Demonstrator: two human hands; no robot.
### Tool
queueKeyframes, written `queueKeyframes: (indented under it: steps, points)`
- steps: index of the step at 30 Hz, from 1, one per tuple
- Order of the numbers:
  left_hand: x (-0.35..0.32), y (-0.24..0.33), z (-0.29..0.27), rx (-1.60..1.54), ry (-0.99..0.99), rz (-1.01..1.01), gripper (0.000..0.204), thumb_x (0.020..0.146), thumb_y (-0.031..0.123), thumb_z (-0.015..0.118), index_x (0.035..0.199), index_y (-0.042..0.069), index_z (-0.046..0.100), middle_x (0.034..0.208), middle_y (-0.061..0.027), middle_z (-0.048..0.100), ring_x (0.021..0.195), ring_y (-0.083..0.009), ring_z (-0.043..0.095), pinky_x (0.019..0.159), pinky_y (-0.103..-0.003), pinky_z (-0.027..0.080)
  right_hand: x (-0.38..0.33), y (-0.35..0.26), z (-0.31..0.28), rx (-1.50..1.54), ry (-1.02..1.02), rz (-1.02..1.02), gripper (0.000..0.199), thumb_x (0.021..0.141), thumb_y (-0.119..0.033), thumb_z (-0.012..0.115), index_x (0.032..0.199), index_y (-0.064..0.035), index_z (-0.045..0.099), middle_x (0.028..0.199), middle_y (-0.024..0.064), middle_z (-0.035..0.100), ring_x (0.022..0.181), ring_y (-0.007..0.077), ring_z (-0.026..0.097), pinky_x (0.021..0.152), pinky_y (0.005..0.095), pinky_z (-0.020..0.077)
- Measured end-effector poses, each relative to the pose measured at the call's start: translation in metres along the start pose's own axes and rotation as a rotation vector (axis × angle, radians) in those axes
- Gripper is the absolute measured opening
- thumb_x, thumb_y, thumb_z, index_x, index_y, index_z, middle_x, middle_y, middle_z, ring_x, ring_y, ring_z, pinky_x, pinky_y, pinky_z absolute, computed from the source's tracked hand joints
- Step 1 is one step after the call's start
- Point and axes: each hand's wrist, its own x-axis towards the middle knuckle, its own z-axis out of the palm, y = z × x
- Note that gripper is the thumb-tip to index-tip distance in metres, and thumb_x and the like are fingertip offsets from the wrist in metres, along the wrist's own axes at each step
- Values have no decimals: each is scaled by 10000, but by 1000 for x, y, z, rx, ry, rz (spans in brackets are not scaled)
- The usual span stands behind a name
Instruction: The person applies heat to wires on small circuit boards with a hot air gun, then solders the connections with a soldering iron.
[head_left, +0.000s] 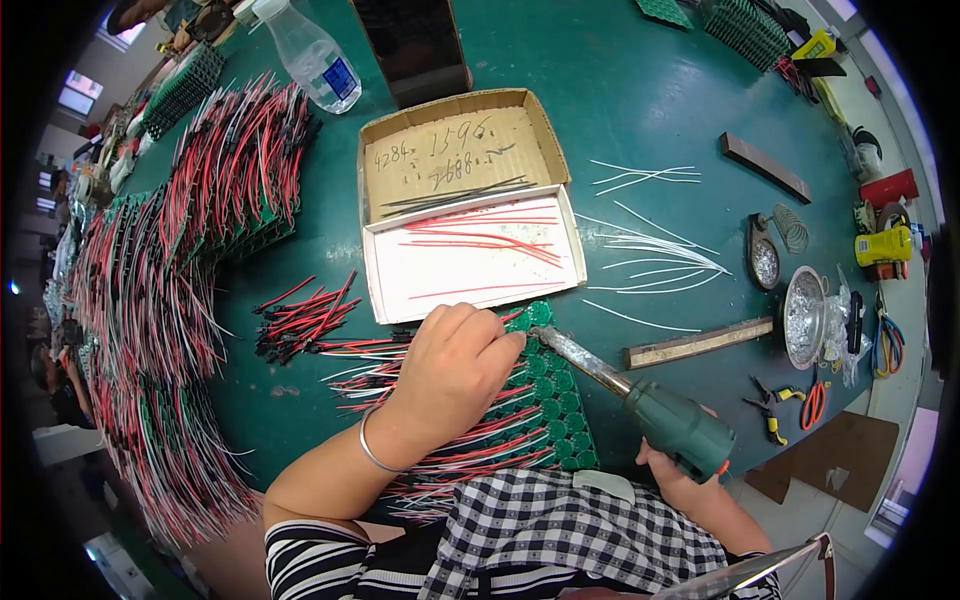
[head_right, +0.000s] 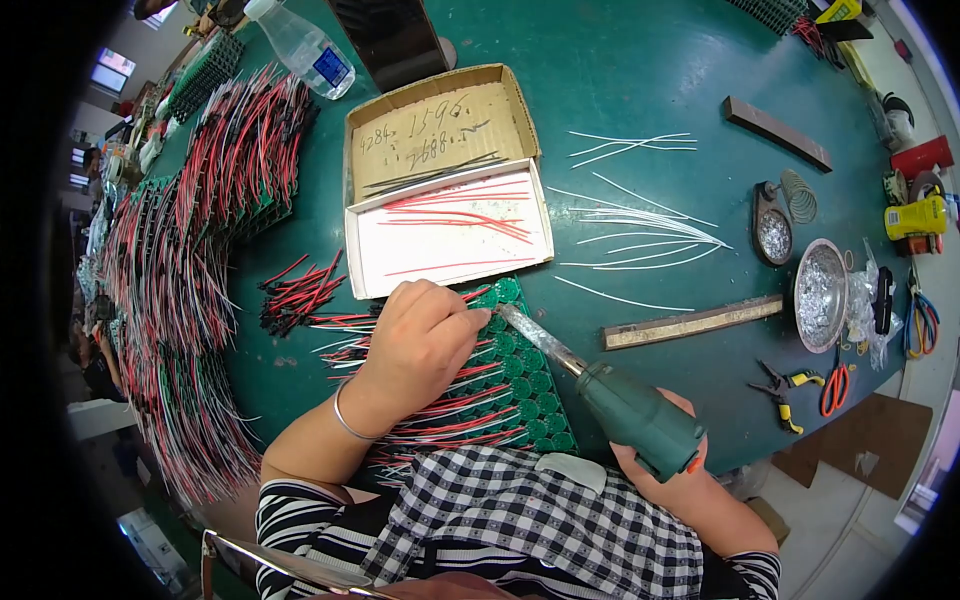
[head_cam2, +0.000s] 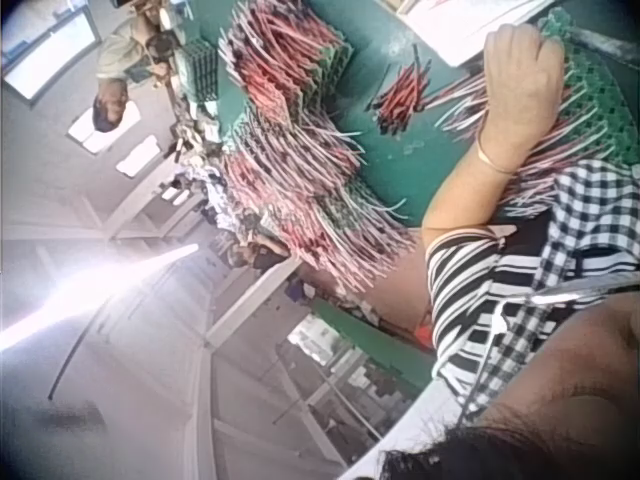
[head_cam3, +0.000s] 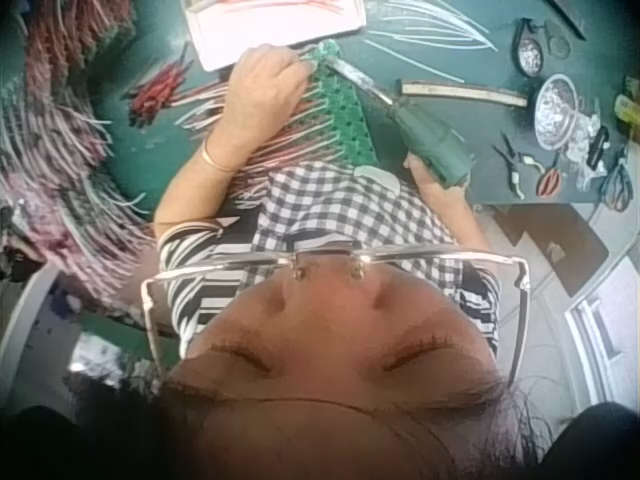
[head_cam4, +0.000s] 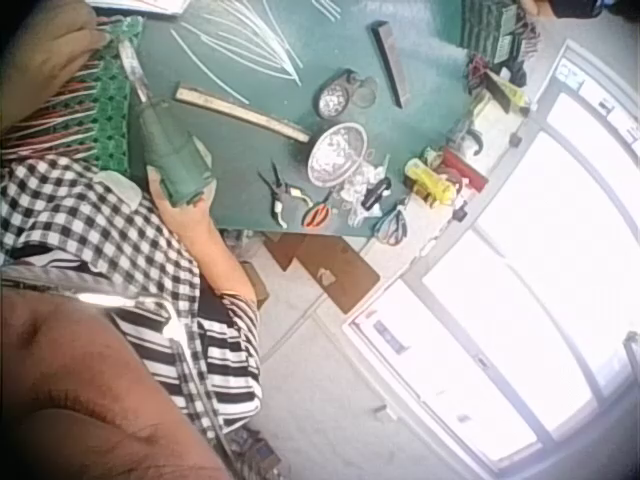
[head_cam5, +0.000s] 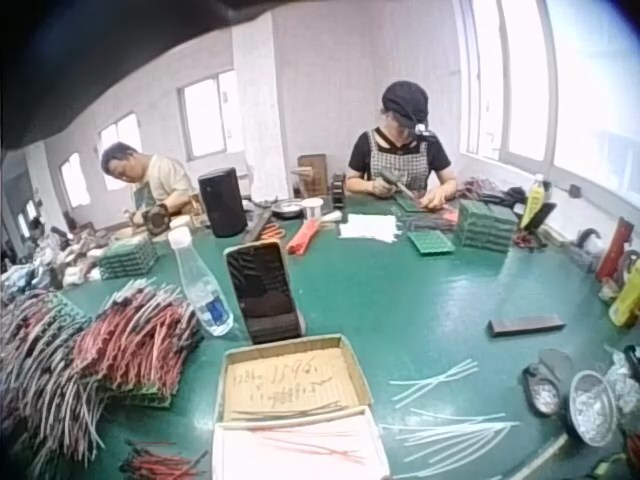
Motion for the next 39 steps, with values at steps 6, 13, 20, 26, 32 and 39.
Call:
queueKeyframes:
  steps: [6, 13, 20, 26, 32, 39]
  points:
    - [-2, 0, -1, -7, -2, -11, 159, 671, 18, 681, 820, 52, 634, 738, -47, 527, 693, -216, 515, 624, -334, 403, -9, 5, 0, 347, 73, 111, 302, 819, -93, 599, 1116, -40, 590, 962, 74, 638, 770, 175, 610, 694, 301, 485]
    - [-2, -9, 2, -48, -30, 13, 108, 735, 79, 644, 835, 80, 605, 762, -57, 537, 750, -250, 529, 673, -375, 405, -6, 15, 18, 474, 348, -98, 430, 873, -148, 537, 1249, 26, 420, 1130, 165, 571, 627, 180, 579, 560, 276, 483]
    - [-8, -70, -68, 316, 294, -366, 84, 730, 141, 671, 765, 92, 613, 716, -40, 593, 721, -237, 549, 665, -371, 374, 4, 17, 20, 506, 464, -160, 442, 864, -170, 555, 1233, 34, 421, 1110, 174, 568, 597, 178, 569, 543, 277, 473]
    - [-25, -105, -48, 387, 40, -681, 166, 756, 258, 690, 773, 106, 625, 864, -64, 584, 895, -268, 505, 740, -407, 335, 11, 11, 24, 497, 431, -176, 414, 856, -154, 541, 1208, 33, 429, 1105, 169, 561, 591, 170, 557, 547, 273, 462]
    - [-21, -114, -74, 2, 294, -561, 91, 877, 142, 576, 856, 70, 525, 729, -18, 495, 678, -158, 494, 617, -309, 394, 10, 12, 21, 499, 463, -154, 417, 871, -197, 547, 1198, 34, 433, 1109, 165, 558, 590, 166, 554, 551, 269, 458]
    - [-25, -113, -116, -2, 257, -732, 230, 773, 162, 701, 900, 27, 566, 579, -10, 460, 527, -98, 424, 506, -262, 372, 15, 12, 22, 520, 455, -164, 444, 877, -235, 561, 1203, 34, 429, 1113, 170, 555, 592, 163, 557, 545, 263, 457]
